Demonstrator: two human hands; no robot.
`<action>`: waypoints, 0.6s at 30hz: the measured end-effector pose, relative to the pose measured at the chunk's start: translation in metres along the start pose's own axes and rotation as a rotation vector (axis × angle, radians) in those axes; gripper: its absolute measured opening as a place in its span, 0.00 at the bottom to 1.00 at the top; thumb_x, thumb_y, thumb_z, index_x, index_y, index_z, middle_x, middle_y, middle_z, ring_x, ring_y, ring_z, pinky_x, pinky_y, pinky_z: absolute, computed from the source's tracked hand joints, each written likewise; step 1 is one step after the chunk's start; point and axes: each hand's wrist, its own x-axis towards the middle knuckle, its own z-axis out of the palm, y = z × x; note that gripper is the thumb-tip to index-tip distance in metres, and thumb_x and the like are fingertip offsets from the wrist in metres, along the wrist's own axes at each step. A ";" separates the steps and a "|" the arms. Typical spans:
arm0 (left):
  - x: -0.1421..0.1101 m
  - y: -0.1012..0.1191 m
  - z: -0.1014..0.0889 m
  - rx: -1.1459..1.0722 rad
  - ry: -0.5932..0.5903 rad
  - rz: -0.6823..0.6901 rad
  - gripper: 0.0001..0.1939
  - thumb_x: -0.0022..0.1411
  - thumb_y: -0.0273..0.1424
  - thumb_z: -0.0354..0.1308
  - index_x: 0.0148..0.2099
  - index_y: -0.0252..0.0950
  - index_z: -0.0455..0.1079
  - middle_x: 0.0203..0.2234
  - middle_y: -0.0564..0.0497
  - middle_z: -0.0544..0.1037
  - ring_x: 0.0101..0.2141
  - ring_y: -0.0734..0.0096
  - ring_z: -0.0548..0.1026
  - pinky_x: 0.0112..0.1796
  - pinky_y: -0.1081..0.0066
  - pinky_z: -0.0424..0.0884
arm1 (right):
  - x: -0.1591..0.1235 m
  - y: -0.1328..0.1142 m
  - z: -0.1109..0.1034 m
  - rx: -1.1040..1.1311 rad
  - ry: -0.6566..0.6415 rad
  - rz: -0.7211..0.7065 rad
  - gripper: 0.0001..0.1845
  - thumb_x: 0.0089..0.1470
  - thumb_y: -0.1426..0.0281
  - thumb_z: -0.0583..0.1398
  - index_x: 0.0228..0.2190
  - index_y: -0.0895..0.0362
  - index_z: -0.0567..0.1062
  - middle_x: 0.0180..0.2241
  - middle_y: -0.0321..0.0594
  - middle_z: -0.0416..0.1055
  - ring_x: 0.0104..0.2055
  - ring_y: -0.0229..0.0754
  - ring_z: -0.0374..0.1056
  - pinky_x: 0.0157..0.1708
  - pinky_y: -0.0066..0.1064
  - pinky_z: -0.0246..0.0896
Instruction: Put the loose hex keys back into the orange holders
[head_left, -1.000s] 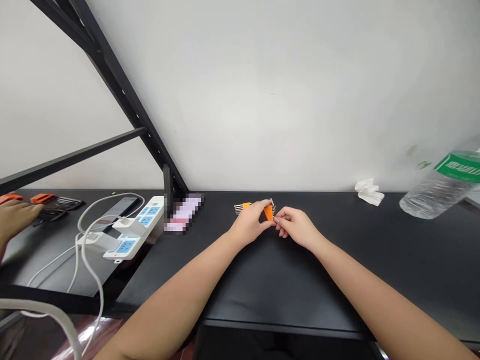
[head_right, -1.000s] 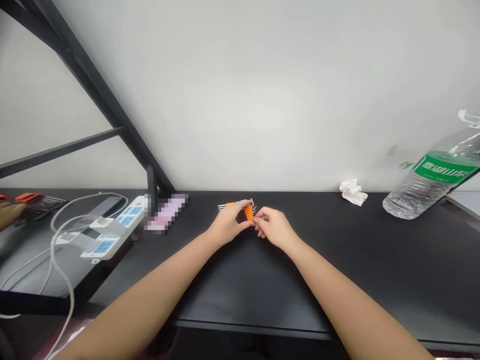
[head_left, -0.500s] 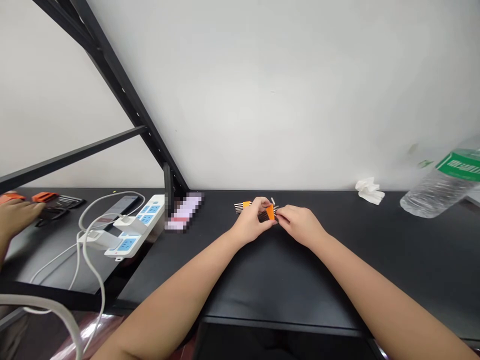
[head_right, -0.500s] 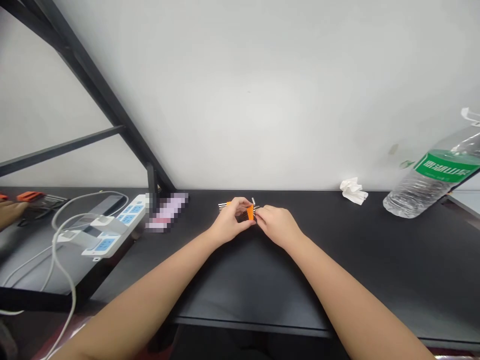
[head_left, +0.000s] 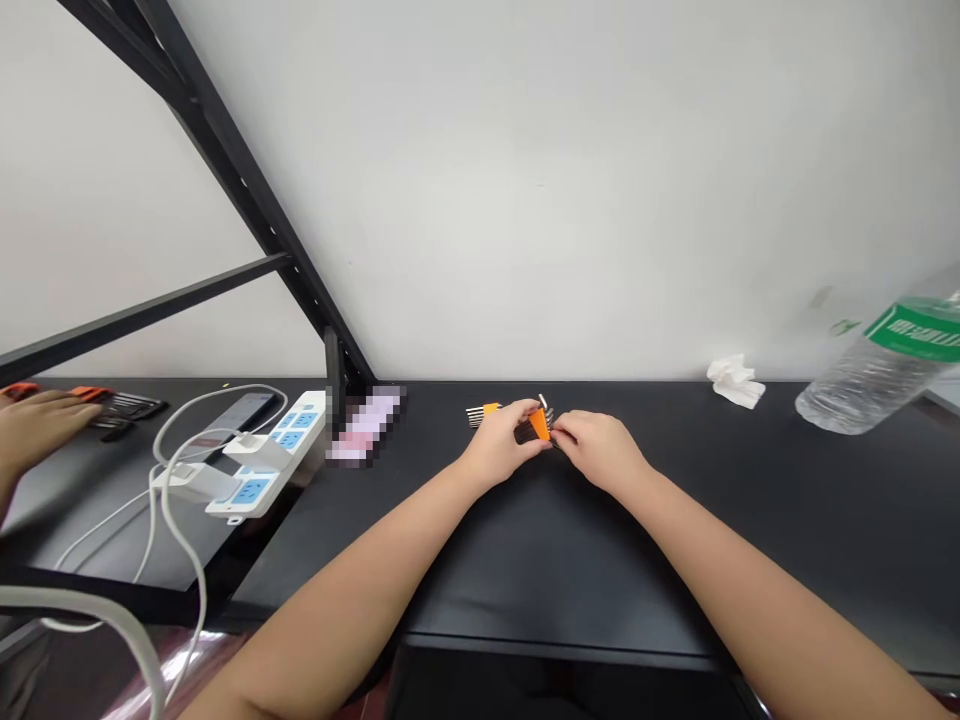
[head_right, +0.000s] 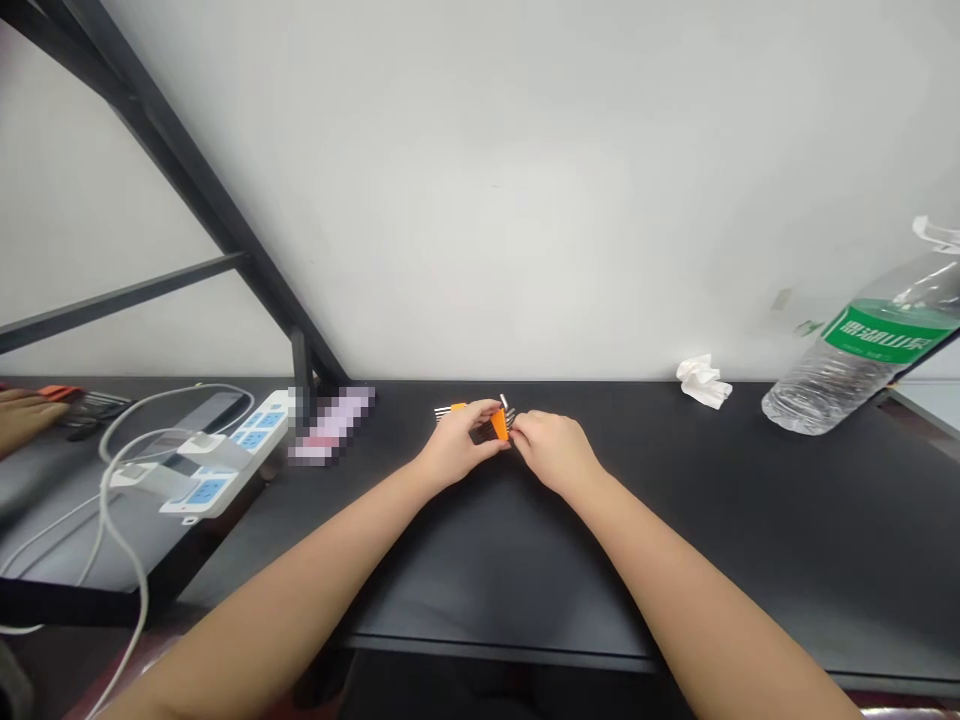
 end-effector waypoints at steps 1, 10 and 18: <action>0.000 0.000 0.000 0.001 0.005 0.008 0.29 0.56 0.32 0.72 0.58 0.40 0.69 0.50 0.46 0.80 0.51 0.59 0.80 0.56 0.56 0.77 | 0.000 0.002 -0.001 0.000 -0.003 0.014 0.11 0.66 0.69 0.56 0.34 0.54 0.77 0.33 0.38 0.74 0.32 0.40 0.68 0.31 0.31 0.53; 0.001 -0.004 -0.002 0.023 0.073 0.057 0.23 0.57 0.28 0.68 0.53 0.39 0.68 0.47 0.46 0.77 0.48 0.61 0.78 0.54 0.56 0.76 | -0.006 0.007 -0.006 -0.058 -0.293 0.111 0.03 0.55 0.74 0.61 0.29 0.55 0.74 0.37 0.42 0.72 0.31 0.41 0.68 0.27 0.31 0.53; 0.001 -0.006 0.001 -0.115 0.074 0.014 0.22 0.56 0.31 0.68 0.49 0.38 0.63 0.40 0.50 0.77 0.42 0.66 0.80 0.50 0.60 0.78 | -0.005 0.000 -0.008 0.016 -0.231 0.130 0.09 0.48 0.77 0.59 0.23 0.54 0.64 0.27 0.37 0.69 0.26 0.39 0.62 0.25 0.31 0.49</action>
